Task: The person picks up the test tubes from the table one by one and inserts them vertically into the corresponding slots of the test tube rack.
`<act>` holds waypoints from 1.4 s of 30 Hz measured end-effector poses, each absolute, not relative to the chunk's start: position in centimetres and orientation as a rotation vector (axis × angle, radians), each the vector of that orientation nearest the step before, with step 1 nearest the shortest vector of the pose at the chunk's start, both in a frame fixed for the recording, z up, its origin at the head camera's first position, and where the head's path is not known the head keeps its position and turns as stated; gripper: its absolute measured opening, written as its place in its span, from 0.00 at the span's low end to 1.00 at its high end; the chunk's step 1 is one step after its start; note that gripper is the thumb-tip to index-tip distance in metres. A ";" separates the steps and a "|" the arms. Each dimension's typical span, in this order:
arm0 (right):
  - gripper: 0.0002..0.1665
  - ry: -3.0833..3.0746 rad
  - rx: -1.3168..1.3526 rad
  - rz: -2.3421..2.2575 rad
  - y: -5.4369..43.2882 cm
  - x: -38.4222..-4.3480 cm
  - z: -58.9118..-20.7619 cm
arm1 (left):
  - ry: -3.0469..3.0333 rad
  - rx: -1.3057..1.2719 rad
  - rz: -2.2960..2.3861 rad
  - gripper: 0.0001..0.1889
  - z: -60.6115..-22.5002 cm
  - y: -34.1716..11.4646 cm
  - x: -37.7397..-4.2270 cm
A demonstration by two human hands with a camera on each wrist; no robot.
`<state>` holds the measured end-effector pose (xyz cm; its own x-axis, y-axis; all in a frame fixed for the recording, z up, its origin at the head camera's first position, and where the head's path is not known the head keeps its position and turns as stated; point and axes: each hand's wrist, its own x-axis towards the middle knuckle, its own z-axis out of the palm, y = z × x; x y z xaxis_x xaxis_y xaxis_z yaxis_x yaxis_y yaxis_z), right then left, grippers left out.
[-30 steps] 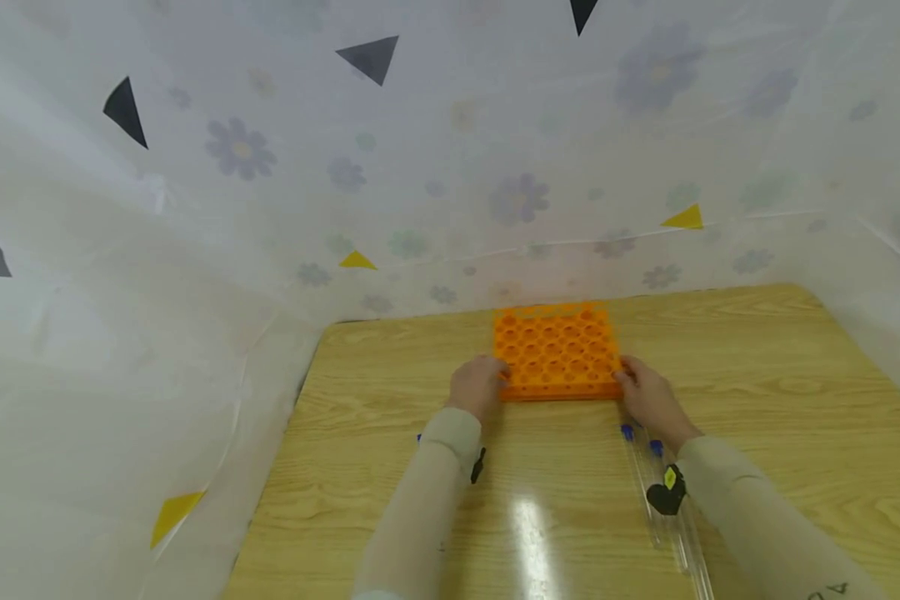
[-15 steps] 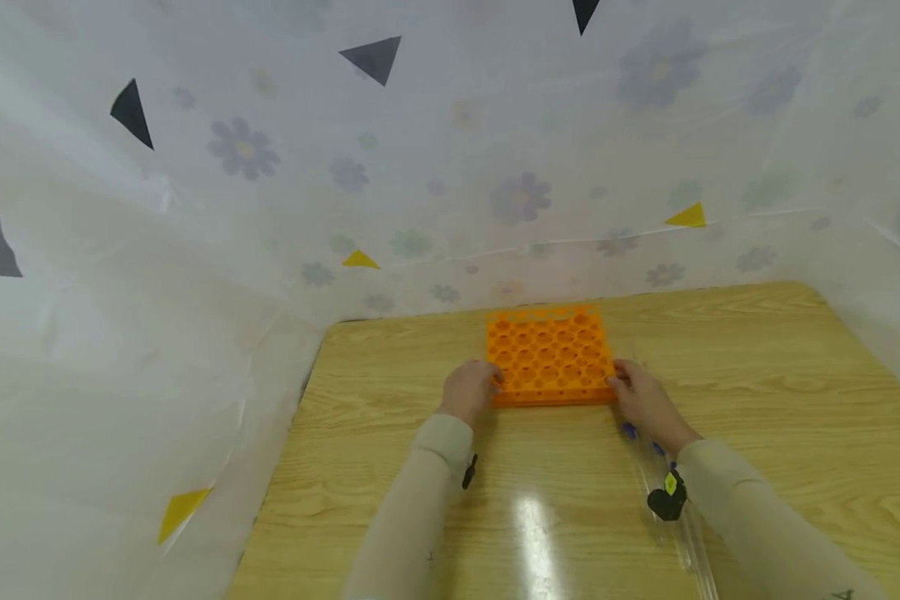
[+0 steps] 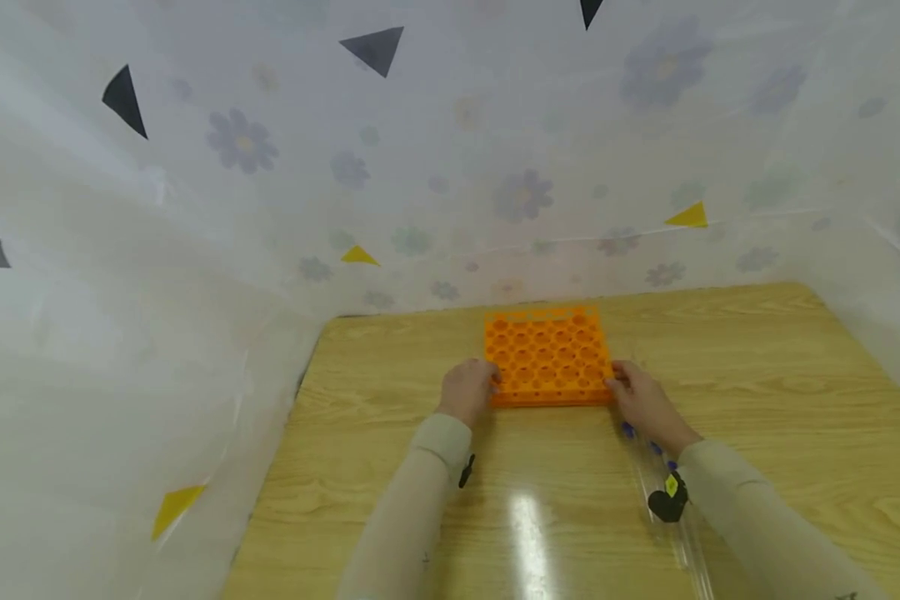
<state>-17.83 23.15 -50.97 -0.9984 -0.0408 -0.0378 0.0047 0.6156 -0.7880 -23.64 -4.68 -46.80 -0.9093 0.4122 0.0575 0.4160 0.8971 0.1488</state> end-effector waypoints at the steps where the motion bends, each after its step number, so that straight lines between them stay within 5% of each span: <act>1: 0.30 2.783 -0.037 -1.358 23.1 -17.8 -51.0 | -3.036 -0.660 -0.234 0.06 -46.7 -4.7 -23.6; 42: 0.29 2.815 0.007 -1.348 23.0 -17.2 -51.8 | -3.004 -0.664 -0.334 0.06 -47.6 -5.5 -22.1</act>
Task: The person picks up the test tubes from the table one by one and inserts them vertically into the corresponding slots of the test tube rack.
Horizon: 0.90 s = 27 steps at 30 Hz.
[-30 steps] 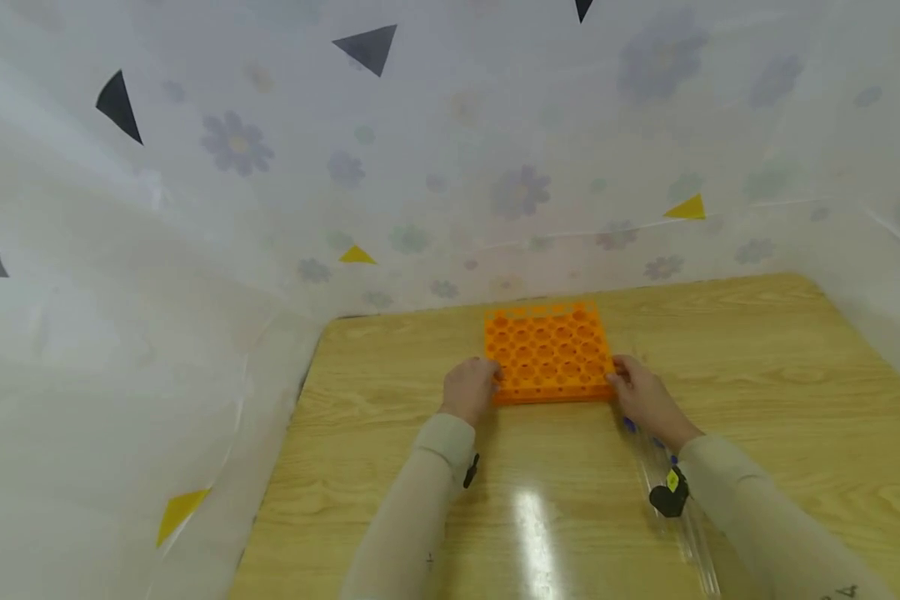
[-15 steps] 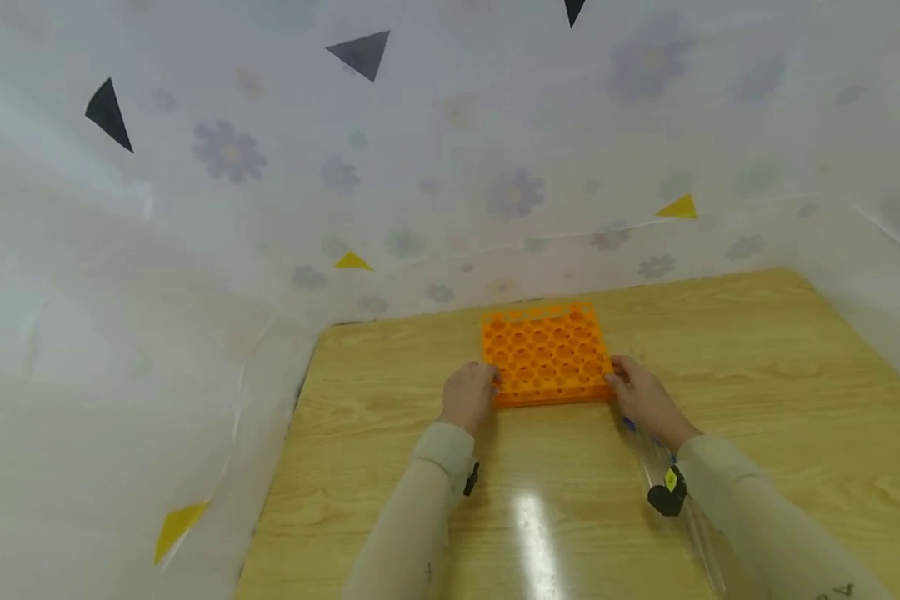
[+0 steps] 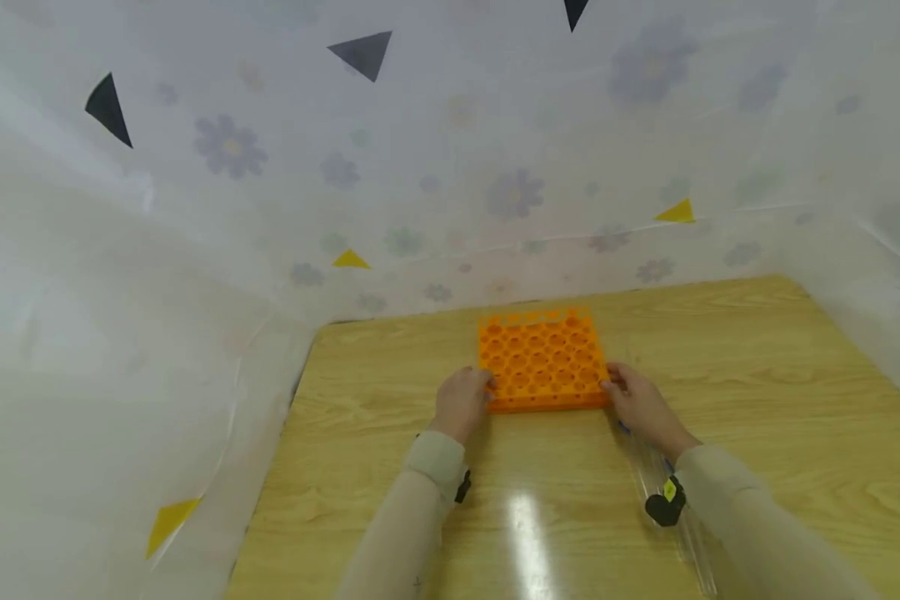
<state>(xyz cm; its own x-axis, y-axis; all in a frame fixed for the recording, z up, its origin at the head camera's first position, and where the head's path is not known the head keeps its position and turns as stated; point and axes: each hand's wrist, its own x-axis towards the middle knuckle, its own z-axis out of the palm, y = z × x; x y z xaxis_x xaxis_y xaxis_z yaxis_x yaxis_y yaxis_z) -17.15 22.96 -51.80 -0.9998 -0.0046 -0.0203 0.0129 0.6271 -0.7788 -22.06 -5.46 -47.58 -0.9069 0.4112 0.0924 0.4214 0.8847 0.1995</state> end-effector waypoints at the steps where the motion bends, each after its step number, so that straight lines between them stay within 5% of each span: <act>1: 0.28 2.817 -0.004 -1.343 22.9 -17.1 -51.8 | -3.001 -0.662 -0.347 0.06 -47.6 -5.7 -21.9; 18: 0.25 2.802 -0.003 -1.319 21.7 -15.1 -50.9 | -2.925 -0.742 -0.722 0.08 -48.7 -7.4 -19.4; 27: 0.24 2.851 -0.029 -1.316 20.8 -12.9 -51.3 | -3.124 -0.435 -1.287 0.10 -48.7 -7.8 -17.3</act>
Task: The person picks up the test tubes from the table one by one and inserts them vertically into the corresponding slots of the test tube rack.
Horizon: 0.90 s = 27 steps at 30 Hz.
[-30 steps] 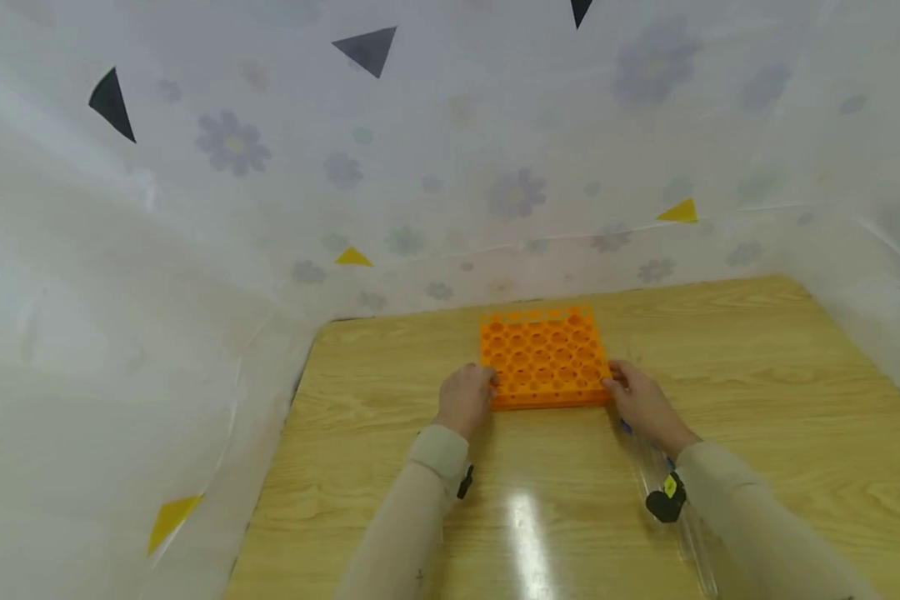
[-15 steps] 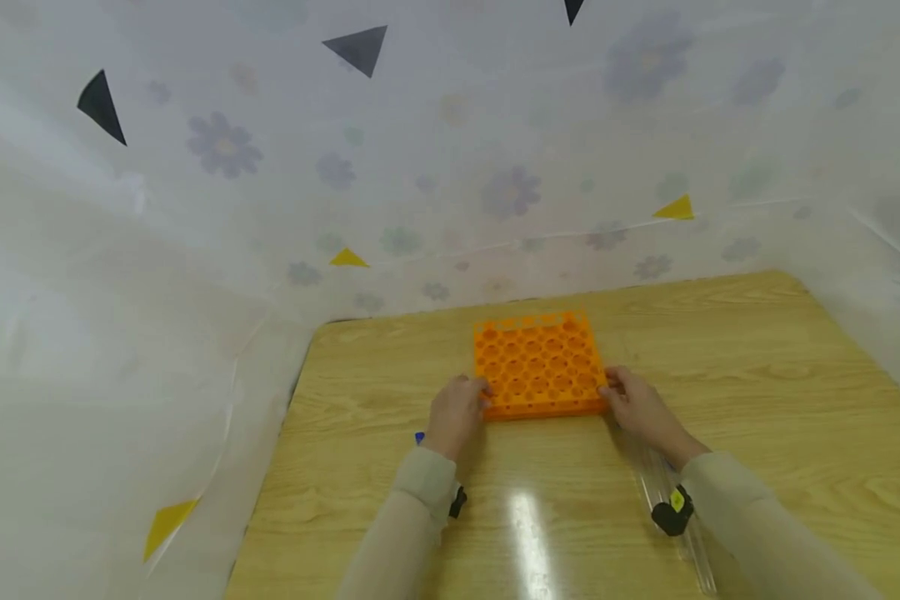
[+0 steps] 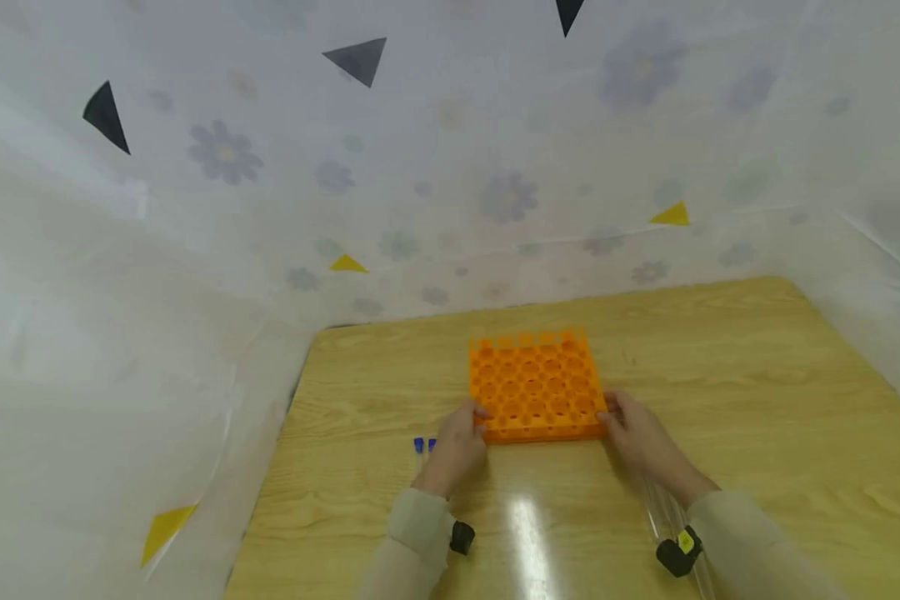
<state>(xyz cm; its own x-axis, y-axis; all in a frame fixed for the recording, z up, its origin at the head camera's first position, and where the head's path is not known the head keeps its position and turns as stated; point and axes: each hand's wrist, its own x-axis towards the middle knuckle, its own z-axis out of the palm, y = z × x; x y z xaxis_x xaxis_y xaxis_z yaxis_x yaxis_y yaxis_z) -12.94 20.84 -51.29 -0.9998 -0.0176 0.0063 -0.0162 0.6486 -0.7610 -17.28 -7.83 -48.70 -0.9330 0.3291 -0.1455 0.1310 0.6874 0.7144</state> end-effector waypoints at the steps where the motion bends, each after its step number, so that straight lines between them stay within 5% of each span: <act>1: 0.24 2.861 -0.027 -1.311 20.8 -12.7 -51.3 | 2.614 0.335 1.118 0.10 -48.7 -7.8 -17.0; 9: 0.23 2.894 -0.017 -1.319 20.5 -11.7 -51.3 | 2.720 0.325 1.246 0.13 -49.8 -7.7 -15.9; 22: 0.22 2.946 -0.030 -1.305 20.1 -10.2 -51.5 | 2.617 0.182 1.220 0.50 -50.0 -7.3 -14.3; 27: 0.20 2.962 -0.045 -1.302 20.2 -9.5 -51.5 | 2.638 0.190 1.184 0.54 -50.1 -7.2 -13.9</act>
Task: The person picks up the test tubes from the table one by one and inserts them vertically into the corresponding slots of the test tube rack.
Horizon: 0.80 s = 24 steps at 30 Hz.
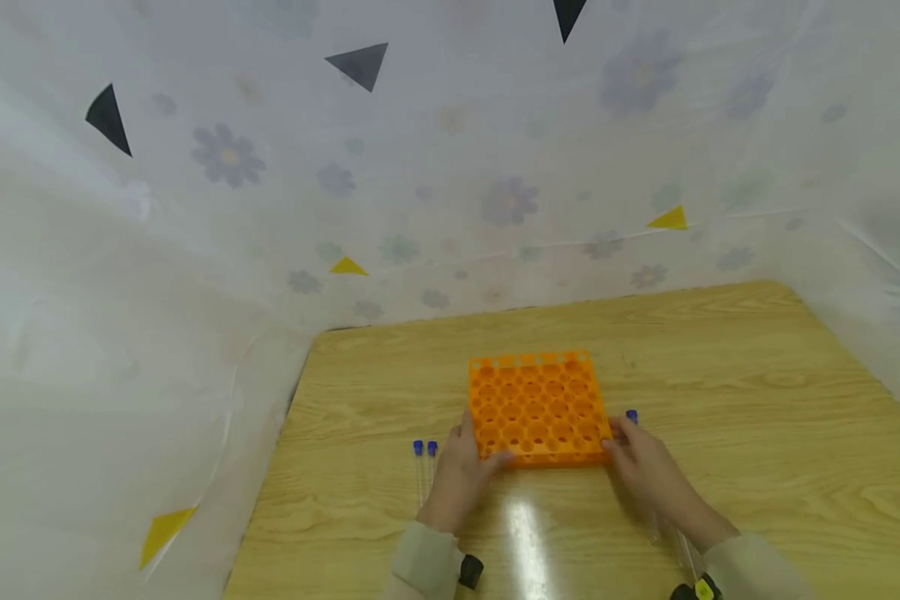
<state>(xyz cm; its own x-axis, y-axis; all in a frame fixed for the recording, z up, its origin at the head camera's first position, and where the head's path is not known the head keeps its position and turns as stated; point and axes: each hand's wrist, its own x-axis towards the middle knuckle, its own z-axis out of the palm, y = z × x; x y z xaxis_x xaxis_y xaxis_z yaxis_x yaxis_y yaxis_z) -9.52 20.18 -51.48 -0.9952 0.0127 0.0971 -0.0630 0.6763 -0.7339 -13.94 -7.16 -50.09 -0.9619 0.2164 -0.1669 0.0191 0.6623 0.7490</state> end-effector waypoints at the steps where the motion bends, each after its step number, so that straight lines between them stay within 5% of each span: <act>1: 0.19 -2.792 0.044 1.225 20.2 -9.4 -51.4 | 2.644 0.190 1.176 0.54 -50.1 -7.2 -13.9; 24: 0.20 -2.764 0.055 1.211 19.8 -8.0 -51.8 | 2.663 0.224 0.967 0.64 -49.4 -7.1 -13.8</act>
